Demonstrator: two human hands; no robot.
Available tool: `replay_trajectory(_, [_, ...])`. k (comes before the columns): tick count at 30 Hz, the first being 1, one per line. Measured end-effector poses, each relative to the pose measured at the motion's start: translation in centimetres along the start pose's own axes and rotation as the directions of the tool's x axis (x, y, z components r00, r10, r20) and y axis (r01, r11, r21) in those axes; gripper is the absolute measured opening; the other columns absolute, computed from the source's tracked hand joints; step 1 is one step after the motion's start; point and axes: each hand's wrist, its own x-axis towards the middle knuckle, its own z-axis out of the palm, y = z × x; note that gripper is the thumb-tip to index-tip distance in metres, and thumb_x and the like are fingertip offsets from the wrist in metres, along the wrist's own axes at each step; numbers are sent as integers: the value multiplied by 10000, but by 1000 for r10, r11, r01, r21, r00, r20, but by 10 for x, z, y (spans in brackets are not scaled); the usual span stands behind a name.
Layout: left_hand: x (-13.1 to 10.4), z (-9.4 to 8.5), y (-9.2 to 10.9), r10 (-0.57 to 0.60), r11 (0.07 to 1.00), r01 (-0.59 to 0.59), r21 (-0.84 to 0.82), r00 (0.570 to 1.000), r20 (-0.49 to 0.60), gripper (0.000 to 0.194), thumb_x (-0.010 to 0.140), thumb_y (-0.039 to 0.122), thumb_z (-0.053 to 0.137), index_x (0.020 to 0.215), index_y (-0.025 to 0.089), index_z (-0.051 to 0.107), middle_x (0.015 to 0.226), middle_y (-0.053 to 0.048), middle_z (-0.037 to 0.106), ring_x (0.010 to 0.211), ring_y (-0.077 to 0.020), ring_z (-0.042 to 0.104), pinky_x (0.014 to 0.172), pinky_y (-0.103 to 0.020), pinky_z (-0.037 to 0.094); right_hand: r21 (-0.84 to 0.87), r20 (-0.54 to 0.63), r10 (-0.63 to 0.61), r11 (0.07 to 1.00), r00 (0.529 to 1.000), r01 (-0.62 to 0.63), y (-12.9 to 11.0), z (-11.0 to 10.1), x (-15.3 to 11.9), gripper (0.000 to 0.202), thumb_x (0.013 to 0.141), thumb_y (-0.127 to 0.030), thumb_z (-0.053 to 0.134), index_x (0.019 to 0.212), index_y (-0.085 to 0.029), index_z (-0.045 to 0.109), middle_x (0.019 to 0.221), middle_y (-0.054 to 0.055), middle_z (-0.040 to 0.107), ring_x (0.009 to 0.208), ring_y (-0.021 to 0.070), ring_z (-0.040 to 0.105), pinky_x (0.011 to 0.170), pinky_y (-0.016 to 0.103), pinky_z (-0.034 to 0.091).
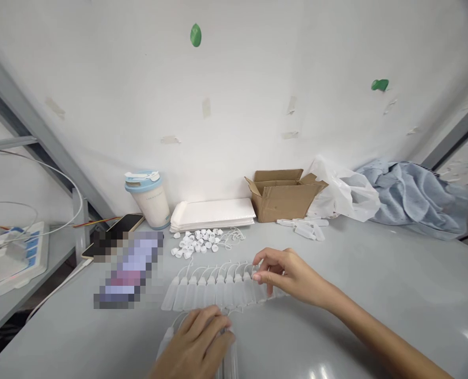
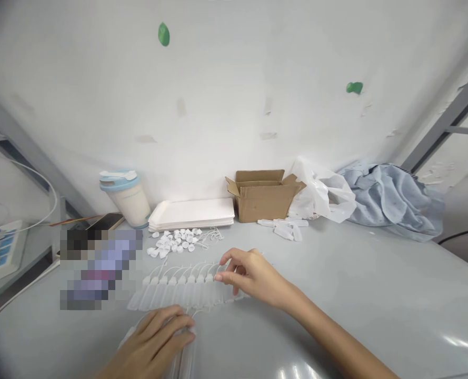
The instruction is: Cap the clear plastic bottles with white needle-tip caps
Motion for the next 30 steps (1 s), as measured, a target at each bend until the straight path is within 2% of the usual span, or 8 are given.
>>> replay_trajectory(5, [2, -8, 0, -12, 998, 9, 57, 998, 60, 198, 904, 302, 425, 992, 199, 570, 1031, -77, 636, 990, -264, 528, 800, -371, 449, -66, -40, -11, 998, 999, 8, 0, -7, 1, 245, 861, -429, 533, 889, -186, 547, 673, -2, 645, 527, 127, 623, 494, 209, 440])
replay_trajectory(8, [14, -20, -5, -20, 1000, 21, -18, 999, 33, 170, 856, 308, 487, 963, 205, 569, 1048, -83, 611, 1014, -267, 506, 786, -359, 462, -215, -128, -44, 976, 991, 16, 9, -16, 6, 238, 889, -423, 484, 899, -192, 538, 679, -4, 658, 525, 122, 616, 517, 216, 462])
replay_trajectory(9, [22, -26, -10, -19, 998, 20, -54, 1000, 26, 194, 833, 342, 506, 957, 207, 572, 1042, -85, 605, 1018, -274, 499, 796, -371, 464, -308, -172, -62, 951, 983, 6, 14, -20, 8, 223, 902, -406, 464, 904, -195, 537, 680, -6, 663, 529, 121, 615, 522, 215, 463])
replay_trajectory(11, [41, -35, -25, -143, 987, 151, -50, 981, 134, 168, 856, 211, 476, 997, 210, 568, 1103, -77, 577, 1068, -247, 473, 868, -371, 442, -562, -264, -104, 824, 959, -65, 27, -30, 14, 179, 915, -346, 446, 902, -201, 550, 708, -3, 676, 581, 127, 628, 537, 211, 460])
replay_trajectory(13, [63, -37, -45, -219, 975, 222, -3, 962, 164, 186, 868, 161, 441, 988, 180, 581, 1056, -85, 583, 1025, -233, 490, 865, -368, 445, -643, -339, -111, 752, 934, -144, 42, -42, 19, 120, 895, -266, 472, 877, -188, 561, 800, 43, 686, 700, 172, 646, 572, 240, 455])
replay_trajectory(19, [108, -12, -86, -321, 946, 313, 82, 938, 128, 133, 824, 133, 491, 838, 145, 623, 896, -103, 594, 931, -271, 505, 792, -415, 449, -769, -446, -159, 572, 881, -287, 79, -72, 25, 154, 847, -114, 454, 924, -148, 583, 962, 148, 647, 878, 279, 613, 608, 309, 447])
replay_trajectory(25, [111, -7, -84, -365, 926, 371, -64, 927, 91, 193, 826, 162, 498, 699, 173, 643, 778, -62, 618, 851, -238, 534, 734, -340, 437, -842, -394, -208, 472, 895, -262, 98, -81, 29, 259, 808, -57, 478, 1028, -141, 587, 1037, 143, 639, 990, 282, 564, 763, 350, 441])
replay_trajectory(30, [98, -16, -88, -528, 806, 523, -278, 847, 62, 199, 829, 281, 504, 763, 196, 671, 827, -42, 686, 821, -220, 581, 666, -287, 422, -855, -368, -180, 450, 912, -257, 104, -77, 28, 335, 844, -74, 444, 1140, -178, 561, 1143, 124, 622, 1075, 279, 513, 767, 354, 402])
